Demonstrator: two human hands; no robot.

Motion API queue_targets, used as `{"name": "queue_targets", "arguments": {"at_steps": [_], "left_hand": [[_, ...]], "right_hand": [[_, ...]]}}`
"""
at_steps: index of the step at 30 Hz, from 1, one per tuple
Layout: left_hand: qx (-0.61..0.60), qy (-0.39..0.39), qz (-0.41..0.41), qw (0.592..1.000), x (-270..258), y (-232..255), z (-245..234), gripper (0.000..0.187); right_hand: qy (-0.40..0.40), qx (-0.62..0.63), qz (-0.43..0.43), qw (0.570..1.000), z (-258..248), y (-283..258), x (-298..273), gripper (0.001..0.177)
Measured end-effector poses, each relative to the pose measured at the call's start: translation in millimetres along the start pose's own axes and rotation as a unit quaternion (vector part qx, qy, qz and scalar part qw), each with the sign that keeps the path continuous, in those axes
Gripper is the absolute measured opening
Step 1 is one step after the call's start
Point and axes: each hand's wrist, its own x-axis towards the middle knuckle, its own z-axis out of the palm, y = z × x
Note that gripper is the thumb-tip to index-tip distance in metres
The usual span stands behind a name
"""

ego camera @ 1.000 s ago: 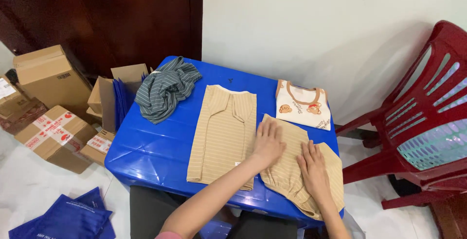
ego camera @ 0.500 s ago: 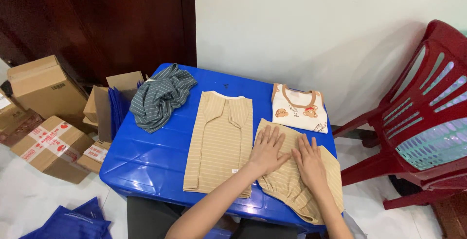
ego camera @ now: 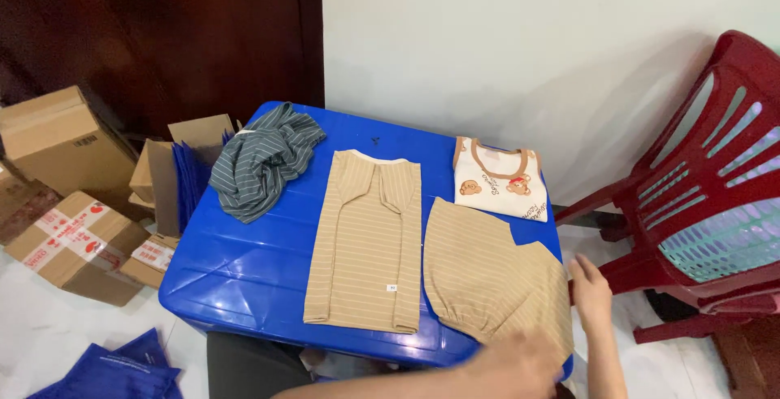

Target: Folding and smoothing children's clothing on a table

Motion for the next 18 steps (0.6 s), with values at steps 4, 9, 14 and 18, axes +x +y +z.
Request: {"name": "queue_targets", "arguments": {"at_steps": [4,9,14,18], "left_hand": [[0.184,0.041,0.036,0.981,-28.0,17.8,51.2,0.01],[0.247,0.152,-0.044,0.956,-16.9,30.6,8.0,0.016],[0.226,0.125,-0.119,0.959,-28.7,27.1,18.3,0.013],[0.19,0.157,-0.108,0.963,-29.6,29.1,20.6,0.018]], "right_hand": [[-0.091,0.224,0.154,0.958,15.2,103.3,51.2,0.027],[-0.288,0.376,0.173,0.864,19.1,146.2,54.6,0.032],[-0.306,0.388,0.169,0.853,10.5,153.4,36.8,0.028],[-0.335,0.398,0.158,0.839,-2.2,147.8,23.5,0.031]]}}
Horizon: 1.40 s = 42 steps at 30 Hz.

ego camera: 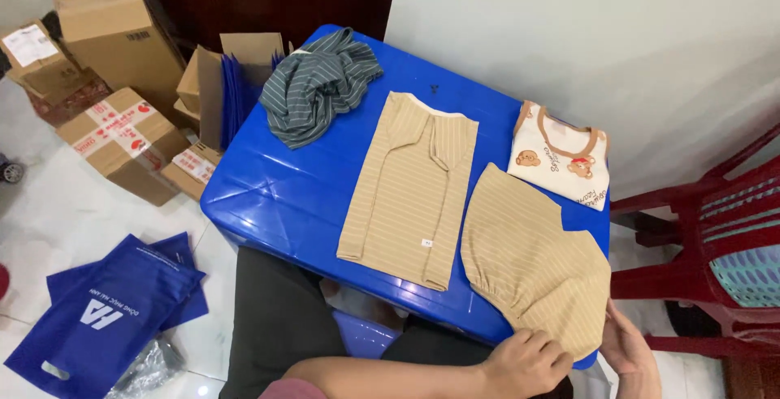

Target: Folding and smoothing children's clothing on a table

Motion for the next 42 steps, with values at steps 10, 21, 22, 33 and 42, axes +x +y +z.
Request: {"name": "queue_targets", "arguments": {"at_steps": [10,21,22,33,42], "left_hand": [[-0.045,0.013,-0.008,0.999,21.6,3.1,-28.0,0.006],[-0.235,-0.142,-0.255,0.927,31.4,-54.4,-75.3,0.02],[-0.232,-0.139,-0.255,0.928,28.4,-59.0,-77.0,0.02],[-0.204,-0.111,-0.274,0.933,14.7,-71.5,-92.3,0.017],[-0.027,-0.172,-0.228,0.958,0.7,-75.1,-82.3,0.025]], "right_hand": [[0.144,-0.067,-0.188,0.969,17.9,-71.0,-29.8,0.018],[0.128,-0.334,-0.345,0.868,236.1,-135.2,9.7,0.032],[0.124,-0.335,-0.347,0.867,244.4,-128.9,24.4,0.032],[0.132,-0.445,-0.26,0.847,340.8,-106.5,10.0,0.02],[0.098,-0.464,-0.287,0.833,331.6,-85.9,32.9,0.025]]}}
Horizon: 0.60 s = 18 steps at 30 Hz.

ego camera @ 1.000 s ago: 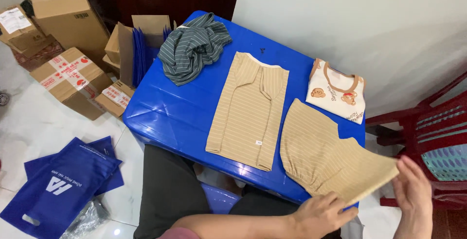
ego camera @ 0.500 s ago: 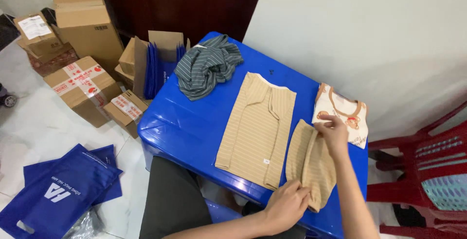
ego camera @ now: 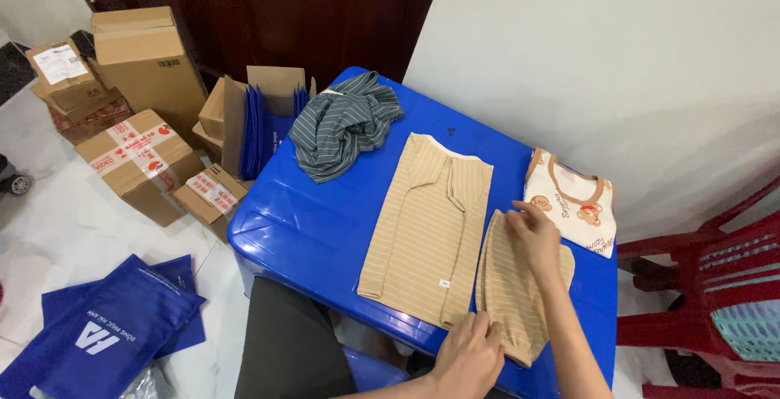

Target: Folding and smoothing children's clothing on a table

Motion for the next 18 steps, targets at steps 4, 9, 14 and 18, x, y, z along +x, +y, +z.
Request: {"name": "queue_targets", "arguments": {"at_steps": [4,9,14,18], "left_hand": [[0.02,0.018,0.01,1.0,1.7,4.9,-9.3,0.029],[0.05,0.029,0.068,0.996,5.6,13.9,-11.4,0.03],[0.122,0.012,0.067,0.99,8.5,5.6,-0.6,0.013],[-0.015,-0.105,0.06,0.993,15.7,-4.0,-12.3,0.041]], "right_hand": [[0.051,-0.028,-0.033,0.998,-34.4,23.8,-8.2,0.022],[0.021,-0.121,-0.003,0.992,-70.7,67.8,-10.6,0.026],[0.014,-0.145,-0.031,0.989,-81.1,117.3,-10.2,0.026],[0.042,-0.15,0.107,0.982,-111.4,121.7,-45.5,0.032]]}}
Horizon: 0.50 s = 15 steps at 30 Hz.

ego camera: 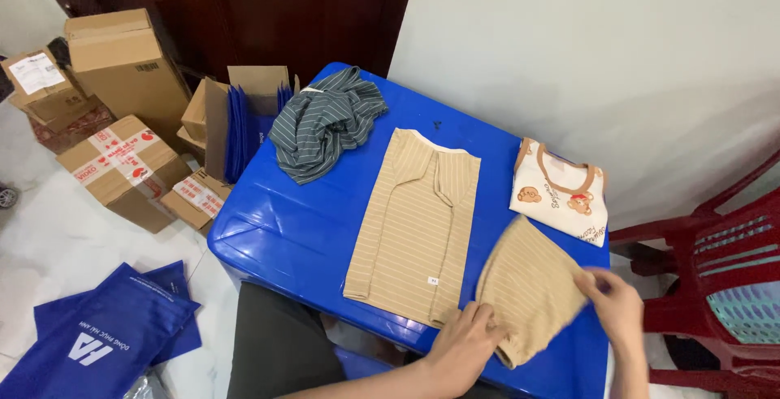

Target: Folding and smoothing children's clothing on a table

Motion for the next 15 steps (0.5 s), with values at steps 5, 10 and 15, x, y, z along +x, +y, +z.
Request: {"name": "queue_targets", "arguments": {"at_steps": [5,10,15], "left_hand": [[-0.046,-0.004,-0.014,0.999,13.8,-10.8,-15.3,0.032],[-0.03,0.001,-0.042,0.999,25.6,-16.8,-18.2,0.03],[0.111,0.012,-0.07,0.991,32.4,-18.5,-1.9,0.017]], "right_hand": [[-0.015,0.0,0.104,0.994,-26.4,37.5,-24.2,0.033],[0.033,0.049,0.03,0.998,-31.7,-7.5,-34.0,0.029],[0.01,0.053,-0.002,0.999,-9.5,-48.9,-9.2,0.027]]}}
